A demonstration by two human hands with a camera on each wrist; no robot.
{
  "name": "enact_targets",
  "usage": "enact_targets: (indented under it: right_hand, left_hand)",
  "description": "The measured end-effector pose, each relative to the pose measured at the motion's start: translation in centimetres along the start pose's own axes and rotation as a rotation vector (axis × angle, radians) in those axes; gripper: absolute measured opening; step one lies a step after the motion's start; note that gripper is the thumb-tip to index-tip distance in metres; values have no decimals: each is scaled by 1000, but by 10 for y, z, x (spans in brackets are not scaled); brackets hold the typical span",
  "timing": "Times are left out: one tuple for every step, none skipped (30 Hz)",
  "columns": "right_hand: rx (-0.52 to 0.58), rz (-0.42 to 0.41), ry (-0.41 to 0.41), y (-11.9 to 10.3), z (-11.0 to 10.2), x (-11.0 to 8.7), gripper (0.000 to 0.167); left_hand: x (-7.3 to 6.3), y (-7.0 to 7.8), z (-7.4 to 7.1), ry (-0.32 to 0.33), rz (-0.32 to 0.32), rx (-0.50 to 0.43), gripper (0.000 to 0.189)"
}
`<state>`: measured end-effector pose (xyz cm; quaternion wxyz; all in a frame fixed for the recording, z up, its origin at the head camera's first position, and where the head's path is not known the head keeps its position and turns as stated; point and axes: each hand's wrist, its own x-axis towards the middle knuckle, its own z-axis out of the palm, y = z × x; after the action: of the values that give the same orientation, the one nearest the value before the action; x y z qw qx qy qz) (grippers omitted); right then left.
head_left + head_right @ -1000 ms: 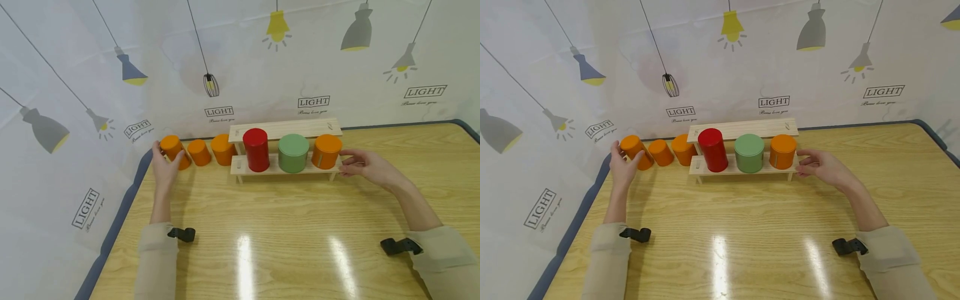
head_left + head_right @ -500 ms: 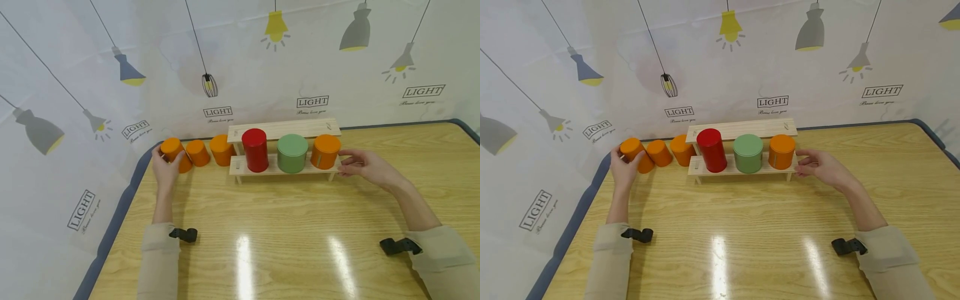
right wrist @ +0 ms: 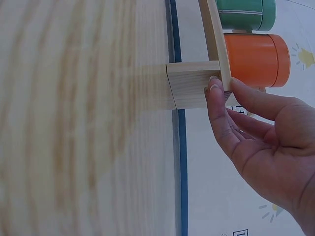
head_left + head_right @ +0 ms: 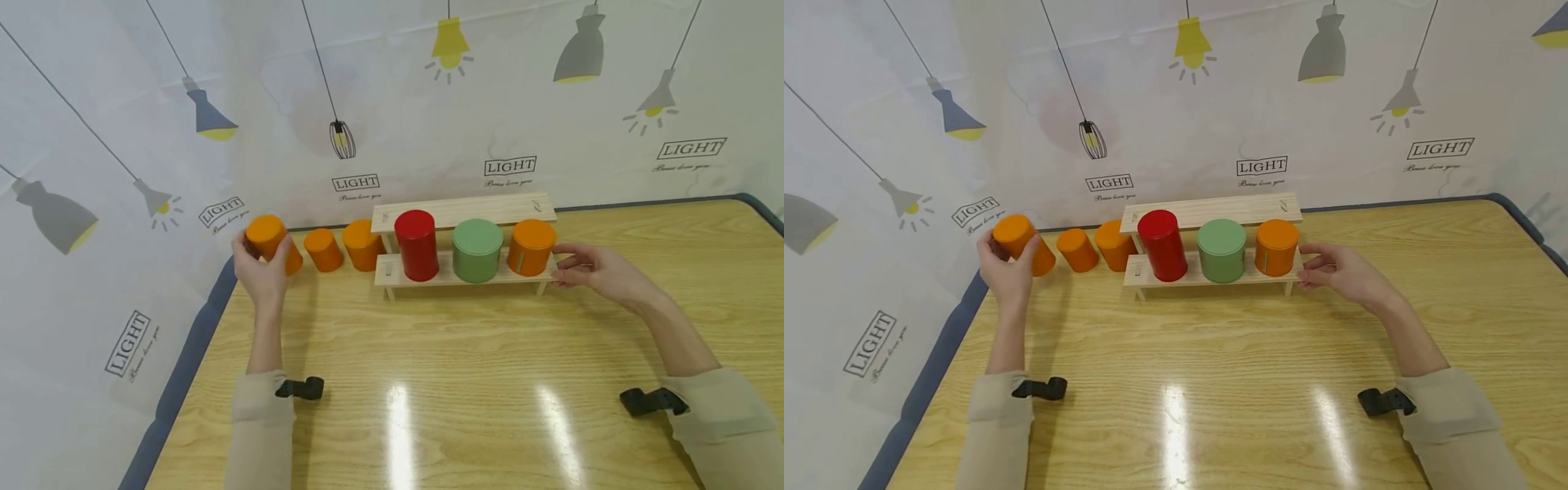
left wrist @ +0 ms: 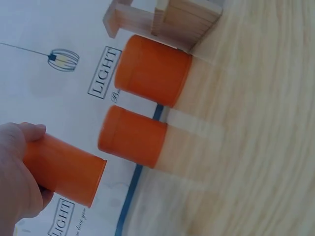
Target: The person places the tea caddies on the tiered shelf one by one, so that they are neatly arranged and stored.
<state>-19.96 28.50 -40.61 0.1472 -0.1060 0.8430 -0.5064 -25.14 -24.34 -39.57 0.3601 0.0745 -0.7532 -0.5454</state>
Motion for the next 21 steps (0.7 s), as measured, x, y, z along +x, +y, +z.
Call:
enact_targets:
  right_hand:
    - [4,-1,-1,0,0,1,56]
    - [2,-1,-2,1,0,1,56]
    - [1,-2,-3,1,0,1,57]
    - [-1,-1,-4,1,0,1,57]
    - [-4,-1,-4,1,0,1,57]
    - [-5,0,-5,0,0,1,57]
    - [-8,1,-4,0,0,1,58]
    - [-12,2,-3,0,0,1,58]
    - [-13,4,-4,0,0,1,58]
    - [-14,4,-3,0,0,1,58]
    - [-13,5,-3,0,0,1,58]
    - [-11,6,-3,0,0,1,58]
    - [-9,6,-3,0,0,1,58]
    - [-3,4,-4,0,0,1,57]
    - [0,4,-4,0,0,1,57]
    - [2,3,-4,0,1,1,57]
    - [5,-1,-5,1,1,1,57]
    - [7,-1,-6,1,1,1,57]
    - [7,-2,-5,0,1,1,57]
    - [5,-2,-5,0,1,1,57]
    - [0,-1,-4,0,1,1,57]
  left_hand:
    - [-2,7,0,3,12,-11,61]
    - [-3,10,0,5,28,-22,61]
    - [-3,13,0,4,44,-35,61]
    - [-4,16,0,2,54,-47,61]
    - [-5,19,1,-2,59,-58,61]
    - [-6,22,1,-7,64,-68,62]
    - [-7,25,1,-12,70,-73,62]
    - [-6,25,2,-16,80,-80,63]
    - [-8,28,3,-20,85,-87,63]
    - [-9,32,3,-23,91,-96,63]
    - [-11,37,4,-24,99,-102,63]
    - [-13,42,5,-23,107,-106,64]
    - [-15,47,6,-23,114,-111,64]
    - [-17,54,7,-24,121,-115,63]
    - [-20,61,8,-25,130,-122,63]
    - [-23,68,9,-26,136,-131,62]
    - [-25,75,9,-28,141,-137,62]
    - [-28,81,10,-32,147,-144,61]
    - [-30,87,11,-36,154,-154,61]
    - [-32,91,12,-40,161,-163,61]
    - [-33,94,14,-46,167,-172,61]
